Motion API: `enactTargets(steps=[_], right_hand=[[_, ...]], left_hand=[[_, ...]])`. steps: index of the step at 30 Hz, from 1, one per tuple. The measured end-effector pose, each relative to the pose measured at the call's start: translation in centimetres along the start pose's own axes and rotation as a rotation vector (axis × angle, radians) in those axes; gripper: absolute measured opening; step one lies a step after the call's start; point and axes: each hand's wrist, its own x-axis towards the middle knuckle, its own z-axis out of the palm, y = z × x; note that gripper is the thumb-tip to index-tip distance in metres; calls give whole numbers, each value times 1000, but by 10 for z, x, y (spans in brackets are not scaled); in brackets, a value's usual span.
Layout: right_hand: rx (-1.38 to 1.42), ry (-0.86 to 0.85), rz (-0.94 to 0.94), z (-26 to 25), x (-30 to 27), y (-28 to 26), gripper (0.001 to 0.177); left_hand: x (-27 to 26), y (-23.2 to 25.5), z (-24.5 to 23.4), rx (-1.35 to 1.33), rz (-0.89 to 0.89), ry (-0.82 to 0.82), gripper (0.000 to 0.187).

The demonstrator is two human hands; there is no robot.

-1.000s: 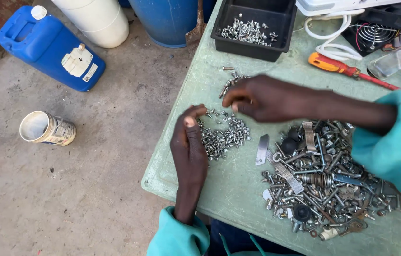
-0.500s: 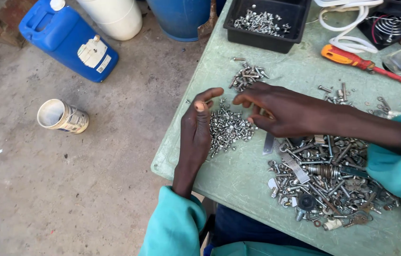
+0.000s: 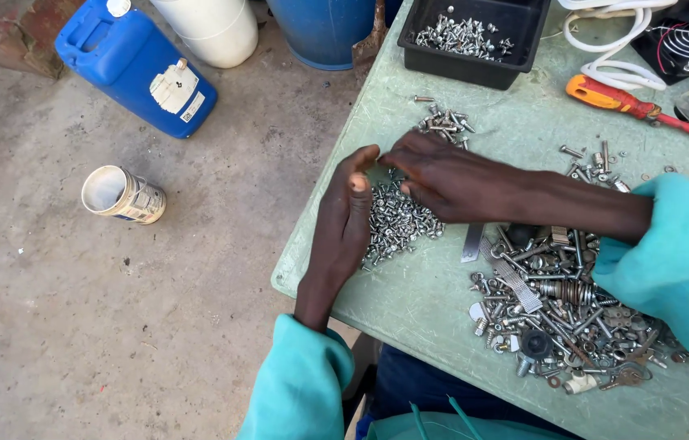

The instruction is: Sorting through a large pile of mixed screws, bolts, and other small hardware on a workbench

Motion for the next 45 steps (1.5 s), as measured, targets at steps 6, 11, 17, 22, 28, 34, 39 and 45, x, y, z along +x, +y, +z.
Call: enactTargets(steps=[6, 11, 17, 22, 28, 34, 39, 45], right_hand=[[225, -20, -69, -29, -17, -20, 43], [245, -71, -78, -21, -26, -33, 76], [210, 19, -230, 22, -18, -20, 102], [238, 92, -244, 32, -8, -19, 101], [127, 118, -312, 34, -1, -20, 77], [25, 195, -462, 51, 8, -9, 44], [20, 223, -592, 49, 11, -11, 33], [-163, 305, -663, 64, 11, 5, 29]], left_hand=[[-14, -34, 10, -286, -65, 148, 69], [-15, -27, 32, -328, -71, 231, 71], [-15, -39, 32, -414, -145, 416, 82], [-4, -36, 21, -511, -182, 444, 79], [46, -63, -10, -280, -170, 336, 88], [46, -80, 13, -469, -83, 250, 69], [49, -93, 10, -583, -79, 165, 79], [48, -89, 13, -695, -113, 135, 83]])
